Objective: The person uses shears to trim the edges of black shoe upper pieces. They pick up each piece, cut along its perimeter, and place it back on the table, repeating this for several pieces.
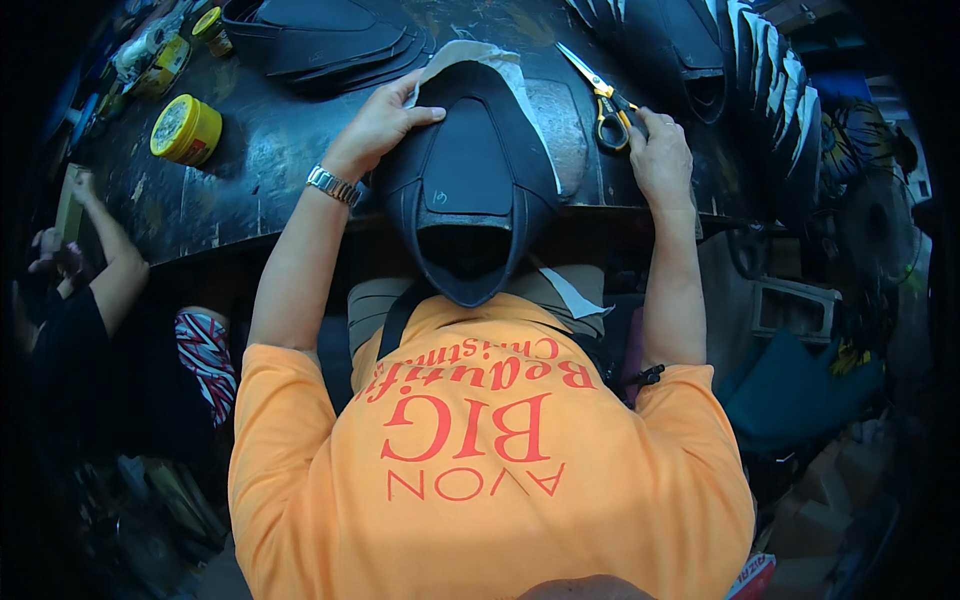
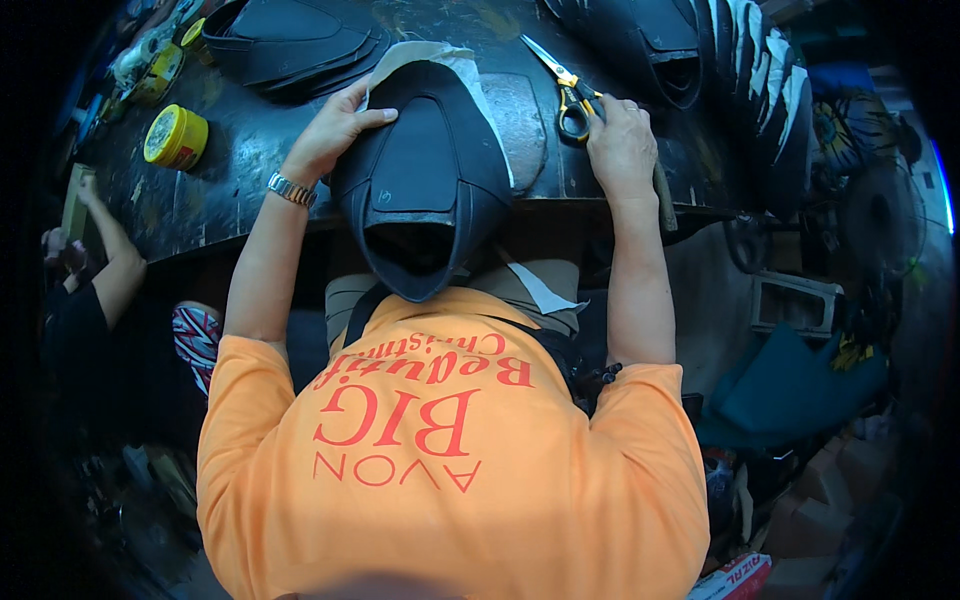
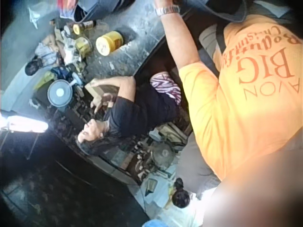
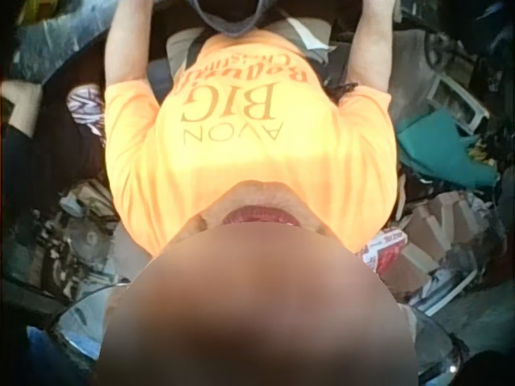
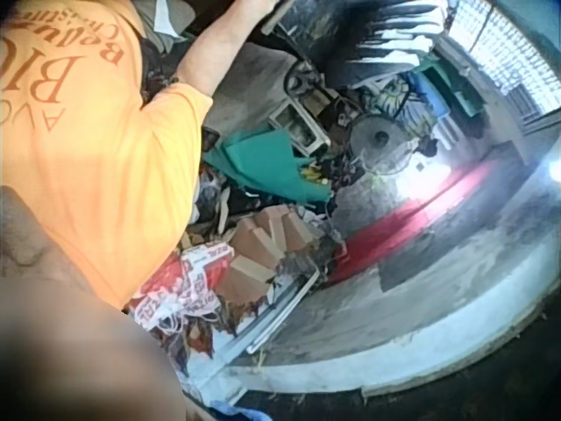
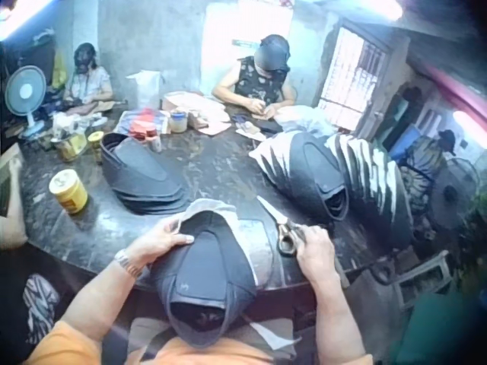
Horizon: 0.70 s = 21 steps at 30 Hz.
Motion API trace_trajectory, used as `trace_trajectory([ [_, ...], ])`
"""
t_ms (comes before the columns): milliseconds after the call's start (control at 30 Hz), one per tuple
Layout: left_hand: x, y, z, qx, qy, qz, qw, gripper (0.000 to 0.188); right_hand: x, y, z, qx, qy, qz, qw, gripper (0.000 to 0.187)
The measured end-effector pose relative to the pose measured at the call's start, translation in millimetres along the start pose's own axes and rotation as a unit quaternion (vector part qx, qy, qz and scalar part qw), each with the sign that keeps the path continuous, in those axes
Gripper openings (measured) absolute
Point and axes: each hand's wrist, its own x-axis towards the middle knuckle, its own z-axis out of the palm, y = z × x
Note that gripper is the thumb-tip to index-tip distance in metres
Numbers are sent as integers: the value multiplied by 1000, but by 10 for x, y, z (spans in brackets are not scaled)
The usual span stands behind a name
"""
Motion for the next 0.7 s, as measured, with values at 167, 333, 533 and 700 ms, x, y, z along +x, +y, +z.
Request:
trace_trajectory([
  [167,-47,-39,-9,-82,25,16,996,47,38,44,27,-81,-96,27,992,27],
  [333,-142,-97,-181,-236,50,43,970,38,155,-39,107,-155,-144,67,975,30],
  [533,-183,-166,-255,-312,70,42,946,30,337,-19,196,-156,-157,101,970,28],
  [700,-194,-162,-236,-315,93,48,943,29,269,49,-68,24,-121,113,986,26],
])
